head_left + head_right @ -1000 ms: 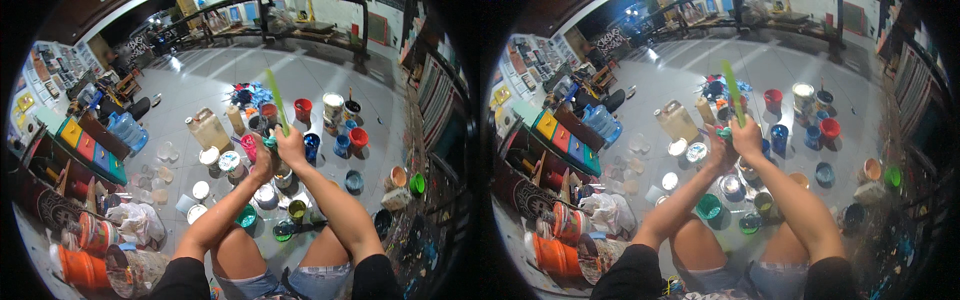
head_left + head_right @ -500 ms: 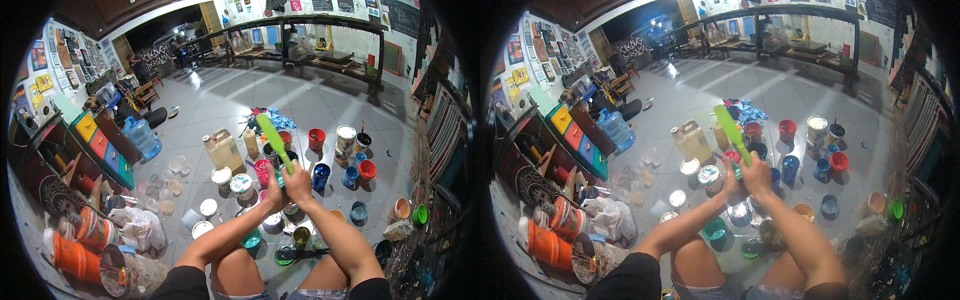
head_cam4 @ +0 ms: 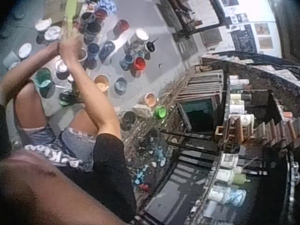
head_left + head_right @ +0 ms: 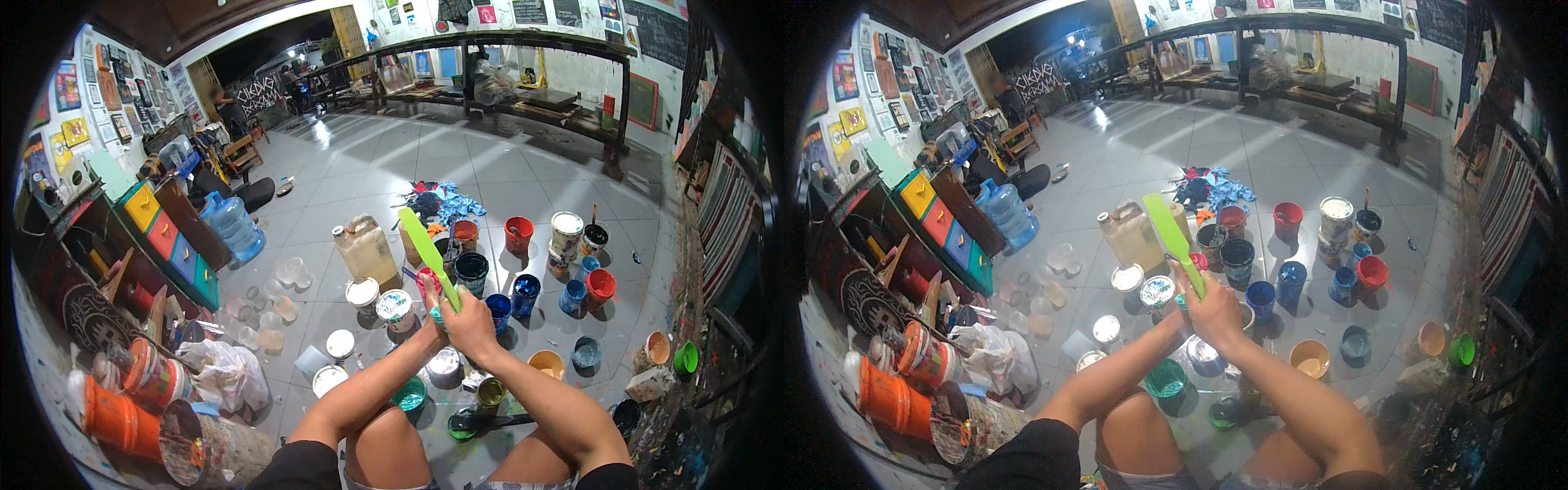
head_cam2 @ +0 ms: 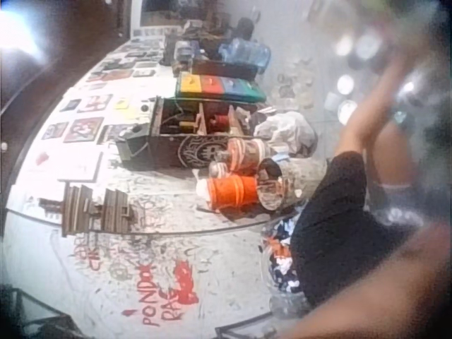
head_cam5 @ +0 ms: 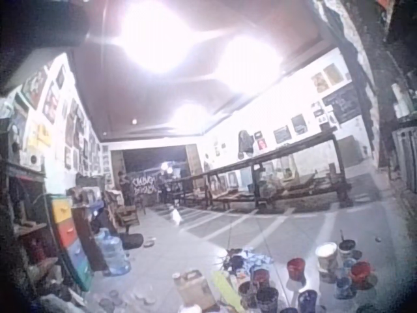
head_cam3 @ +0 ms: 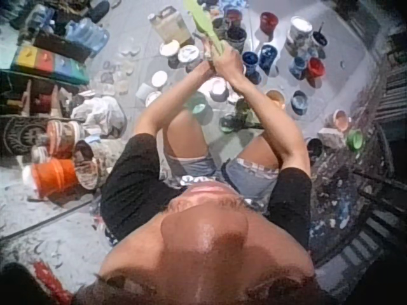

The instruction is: The person stirs light-colored ink in a plastic container with a spatula and then cleans the spatula with a blue cloth.

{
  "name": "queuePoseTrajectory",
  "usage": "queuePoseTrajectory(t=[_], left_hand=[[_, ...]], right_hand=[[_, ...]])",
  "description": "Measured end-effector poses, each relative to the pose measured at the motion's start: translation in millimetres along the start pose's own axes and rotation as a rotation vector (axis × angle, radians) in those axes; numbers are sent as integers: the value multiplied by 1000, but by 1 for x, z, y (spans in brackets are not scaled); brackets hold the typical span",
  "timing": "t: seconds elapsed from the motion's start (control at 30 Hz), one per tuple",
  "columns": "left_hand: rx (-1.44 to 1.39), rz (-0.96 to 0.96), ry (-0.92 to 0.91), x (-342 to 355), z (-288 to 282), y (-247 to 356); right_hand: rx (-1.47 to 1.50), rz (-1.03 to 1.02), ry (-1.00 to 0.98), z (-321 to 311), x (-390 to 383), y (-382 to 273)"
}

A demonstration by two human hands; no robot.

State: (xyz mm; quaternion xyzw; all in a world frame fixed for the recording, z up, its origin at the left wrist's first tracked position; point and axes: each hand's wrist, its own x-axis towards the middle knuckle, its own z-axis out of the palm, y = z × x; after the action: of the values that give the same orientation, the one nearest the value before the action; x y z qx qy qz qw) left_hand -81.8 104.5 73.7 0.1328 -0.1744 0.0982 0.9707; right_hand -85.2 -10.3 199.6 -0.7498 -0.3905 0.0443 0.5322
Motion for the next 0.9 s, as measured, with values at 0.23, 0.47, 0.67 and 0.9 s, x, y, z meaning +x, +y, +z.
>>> queuePoseTrajectory(t=[0.23, 0.47, 0.67, 0.9], left_hand=[[643, 108, 534, 11, 67, -38], [1038, 102, 527, 13, 10, -16], [683, 315, 451, 31, 71, -14], [1256, 120, 374, 9, 33, -17]], right_hand=[[-70, 83, 181, -14, 32, 47], [-3, 204, 182, -20, 36, 53], [186, 138, 52, -24, 15, 20], [-13, -41, 159, -37, 31, 4]])
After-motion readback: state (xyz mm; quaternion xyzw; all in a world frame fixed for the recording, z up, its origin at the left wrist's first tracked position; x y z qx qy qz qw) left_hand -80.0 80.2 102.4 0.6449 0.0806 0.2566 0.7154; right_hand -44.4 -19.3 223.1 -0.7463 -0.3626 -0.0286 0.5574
